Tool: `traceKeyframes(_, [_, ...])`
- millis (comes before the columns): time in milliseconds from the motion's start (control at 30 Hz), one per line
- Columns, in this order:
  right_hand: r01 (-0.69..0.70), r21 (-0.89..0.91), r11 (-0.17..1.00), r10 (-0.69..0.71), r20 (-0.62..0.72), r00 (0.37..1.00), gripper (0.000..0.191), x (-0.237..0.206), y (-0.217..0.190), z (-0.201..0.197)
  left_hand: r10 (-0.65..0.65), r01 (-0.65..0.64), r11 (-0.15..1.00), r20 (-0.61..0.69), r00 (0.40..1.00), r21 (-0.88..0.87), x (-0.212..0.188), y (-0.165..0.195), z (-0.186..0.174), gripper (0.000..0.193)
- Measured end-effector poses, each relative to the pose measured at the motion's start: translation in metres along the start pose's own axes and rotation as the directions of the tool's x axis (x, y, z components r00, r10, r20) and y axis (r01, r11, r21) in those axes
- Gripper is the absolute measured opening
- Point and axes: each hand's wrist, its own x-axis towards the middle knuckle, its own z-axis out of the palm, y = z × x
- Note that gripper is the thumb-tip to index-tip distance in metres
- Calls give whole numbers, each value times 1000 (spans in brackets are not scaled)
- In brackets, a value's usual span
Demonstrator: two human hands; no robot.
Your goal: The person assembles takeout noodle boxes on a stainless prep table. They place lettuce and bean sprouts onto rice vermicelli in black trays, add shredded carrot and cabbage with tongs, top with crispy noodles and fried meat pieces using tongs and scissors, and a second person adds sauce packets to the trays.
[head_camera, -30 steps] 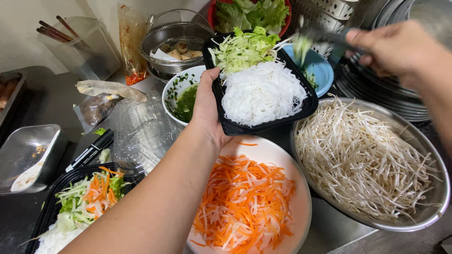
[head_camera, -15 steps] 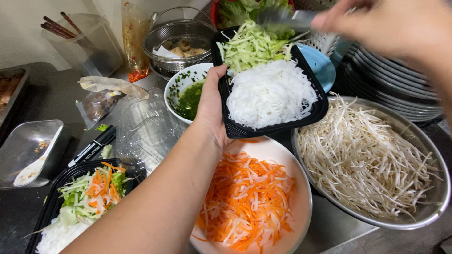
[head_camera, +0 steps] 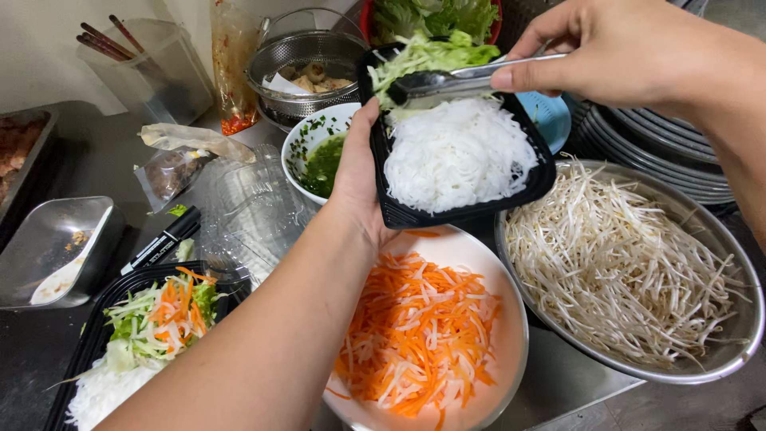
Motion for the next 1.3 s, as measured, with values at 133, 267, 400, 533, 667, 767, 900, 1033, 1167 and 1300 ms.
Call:
traceKeyframes(133, [-33, 6, 999, 33, -26, 999, 32, 8, 9, -6, -15, 15, 1000, 10, 1000, -5, -3, 0, -1, 67])
traceKeyframes(267, [-51, 199, 979, 91, -195, 977, 33, -5, 19, -16, 12, -11, 1000, 19, 1000, -22, -7, 5, 0, 66])
traceKeyframes(400, [-13, 84, 996, 53, -486, 872, 36, -25, 20, 0, 43, -43, 999, -12, 999, -25, -10, 6, 2, 66])
traceKeyframes(533, [-166, -223, 961, 63, -409, 911, 42, -37, 19, 22, 67, -67, 997, -4, 998, -38, -9, 3, 5, 64])
traceKeyframes(667, [-112, -274, 955, -15, -424, 906, 42, -40, 26, 18, 69, -69, 997, -13, 998, -36, -10, 1, 4, 63])
traceKeyframes(767, [-46, -61, 997, 12, -475, 880, 41, -37, 32, 9, 59, -60, 998, -64, 996, -12, -10, 4, 3, 64])
traceKeyframes(900, [-58, 140, 988, 126, -549, 826, 40, -35, 30, 8, 71, -71, 997, 1, 997, -29, -7, 6, 2, 64])
traceKeyframes(1033, [-177, -224, 958, 48, -487, 872, 37, -43, 20, 12, 63, -65, 998, -89, 994, -15, -6, 6, 0, 65])
traceKeyframes(1167, [89, -510, 856, -351, -446, 823, 39, -49, 17, 16, 76, -77, 997, -64, 995, -16, -10, 8, -5, 63])
traceKeyframes(1300, [-163, -358, 919, 36, -335, 942, 41, -44, 19, 20, 68, -72, 997, -93, 993, -35, -20, 12, -6, 64])
